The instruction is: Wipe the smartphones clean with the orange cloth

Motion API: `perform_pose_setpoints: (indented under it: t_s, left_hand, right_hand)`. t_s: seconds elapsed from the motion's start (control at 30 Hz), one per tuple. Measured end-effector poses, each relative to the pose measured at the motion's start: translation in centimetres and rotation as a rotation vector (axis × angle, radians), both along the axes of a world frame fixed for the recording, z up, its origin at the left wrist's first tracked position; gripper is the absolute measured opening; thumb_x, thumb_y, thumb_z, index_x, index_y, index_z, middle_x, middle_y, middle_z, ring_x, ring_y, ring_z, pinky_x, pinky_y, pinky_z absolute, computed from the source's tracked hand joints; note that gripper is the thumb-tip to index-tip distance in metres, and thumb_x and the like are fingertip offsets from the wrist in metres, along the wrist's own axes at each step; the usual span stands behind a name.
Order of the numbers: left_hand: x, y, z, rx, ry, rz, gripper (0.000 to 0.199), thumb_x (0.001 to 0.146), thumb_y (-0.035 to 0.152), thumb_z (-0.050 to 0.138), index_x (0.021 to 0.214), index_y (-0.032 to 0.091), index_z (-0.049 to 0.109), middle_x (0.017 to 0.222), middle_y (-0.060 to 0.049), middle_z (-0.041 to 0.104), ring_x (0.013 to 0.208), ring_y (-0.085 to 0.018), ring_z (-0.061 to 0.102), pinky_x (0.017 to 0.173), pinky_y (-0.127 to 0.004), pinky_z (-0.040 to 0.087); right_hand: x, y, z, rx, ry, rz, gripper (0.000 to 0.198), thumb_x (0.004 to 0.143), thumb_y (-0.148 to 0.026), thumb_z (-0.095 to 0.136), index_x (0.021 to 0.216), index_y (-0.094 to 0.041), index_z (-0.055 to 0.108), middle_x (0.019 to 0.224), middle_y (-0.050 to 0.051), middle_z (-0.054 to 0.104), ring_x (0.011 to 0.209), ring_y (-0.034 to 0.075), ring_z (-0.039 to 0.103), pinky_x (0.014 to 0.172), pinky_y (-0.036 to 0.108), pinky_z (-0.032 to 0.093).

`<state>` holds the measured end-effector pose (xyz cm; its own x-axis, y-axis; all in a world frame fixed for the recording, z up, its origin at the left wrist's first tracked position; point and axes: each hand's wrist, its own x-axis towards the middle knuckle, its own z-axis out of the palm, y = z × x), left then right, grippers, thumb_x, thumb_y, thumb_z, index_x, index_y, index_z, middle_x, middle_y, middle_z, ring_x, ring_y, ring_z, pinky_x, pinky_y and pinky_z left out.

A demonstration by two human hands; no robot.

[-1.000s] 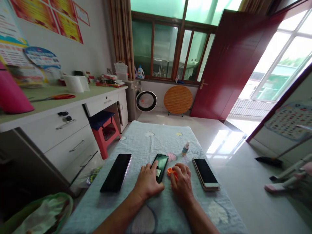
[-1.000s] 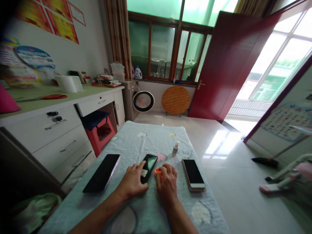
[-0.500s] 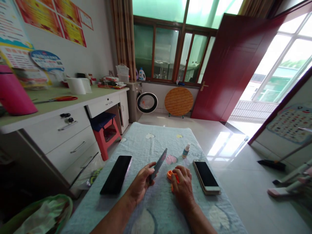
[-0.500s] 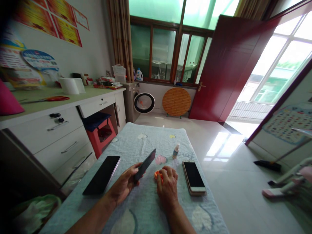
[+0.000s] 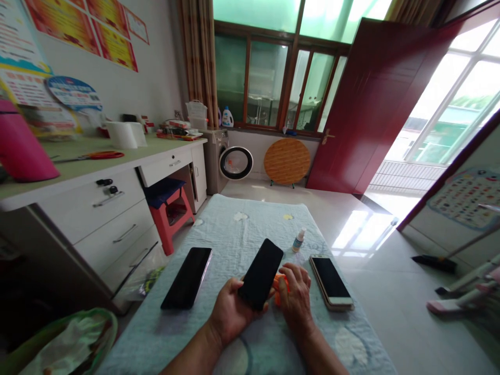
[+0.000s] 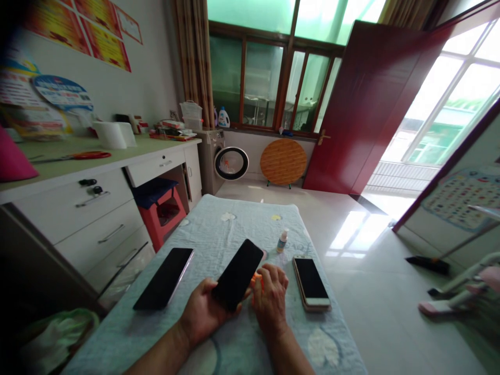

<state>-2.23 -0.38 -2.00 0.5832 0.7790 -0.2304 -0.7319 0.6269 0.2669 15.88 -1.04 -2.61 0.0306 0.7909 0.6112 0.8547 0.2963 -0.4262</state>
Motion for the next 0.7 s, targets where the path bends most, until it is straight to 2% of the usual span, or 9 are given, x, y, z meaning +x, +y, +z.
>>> perform_pose_setpoints:
  t_s: [0.17,0.3,0.47,0.57,0.7]
  left_hand:
    - [-0.4,0.4,0.3,-0.112,0.084,0.085,0.044,0.083,0.027,0.051,0.118,0.003,0.06,0.103,-0.021,0.071,0.101,-0.039,0.066,0.07,-0.039,0.051]
    - [-0.4,0.5,1.1,-0.136,0.146,0.123,0.05,0.091,0.042,0.053,0.124,0.005,0.055,0.109,-0.023,0.069,0.096,-0.037,0.068,0.063,-0.035,0.052]
    - [-0.4,0.5,1.2,-0.178,0.162,0.128,0.051,0.096,0.046,0.048,0.125,0.004,0.054,0.112,-0.022,0.068,0.099,-0.033,0.068,0.072,-0.038,0.055]
    - [-0.4,0.6,0.9,-0.188,0.164,0.137,0.05,0.096,0.044,0.047,0.126,0.004,0.052,0.115,-0.022,0.067,0.102,-0.033,0.067,0.076,-0.04,0.055]
    - [-0.4,0.7,0.6,-0.172,0.159,0.136,0.048,0.098,0.041,0.044,0.128,0.004,0.05,0.117,-0.023,0.065,0.106,-0.034,0.065,0.081,-0.044,0.055]
  right_hand:
    - [0.0,0.1,-0.5,-0.066,-0.031,-0.05,0.019,0.088,-0.026,0.05,0.103,-0.023,0.061,0.116,0.008,0.056,0.11,0.026,0.047,0.091,0.041,0.036]
    - [0.0,0.3,-0.8,-0.137,-0.103,-0.008,0.015,0.082,-0.023,0.056,0.095,-0.023,0.064,0.111,0.007,0.057,0.105,0.025,0.049,0.089,0.04,0.039]
    - [0.1,0.5,-1.0,-0.214,-0.123,0.07,0.022,0.082,-0.012,0.052,0.095,-0.024,0.065,0.093,0.004,0.059,0.088,0.02,0.053,0.08,0.032,0.041]
    - [0.1,0.4,-0.9,-0.2,-0.124,0.042,0.018,0.084,-0.016,0.053,0.094,-0.024,0.066,0.095,0.005,0.059,0.09,0.021,0.053,0.08,0.034,0.04]
    - [0.0,0.2,-0.3,-0.078,-0.08,-0.047,0.017,0.088,-0.027,0.054,0.101,-0.022,0.065,0.113,0.01,0.057,0.107,0.028,0.05,0.088,0.043,0.039]
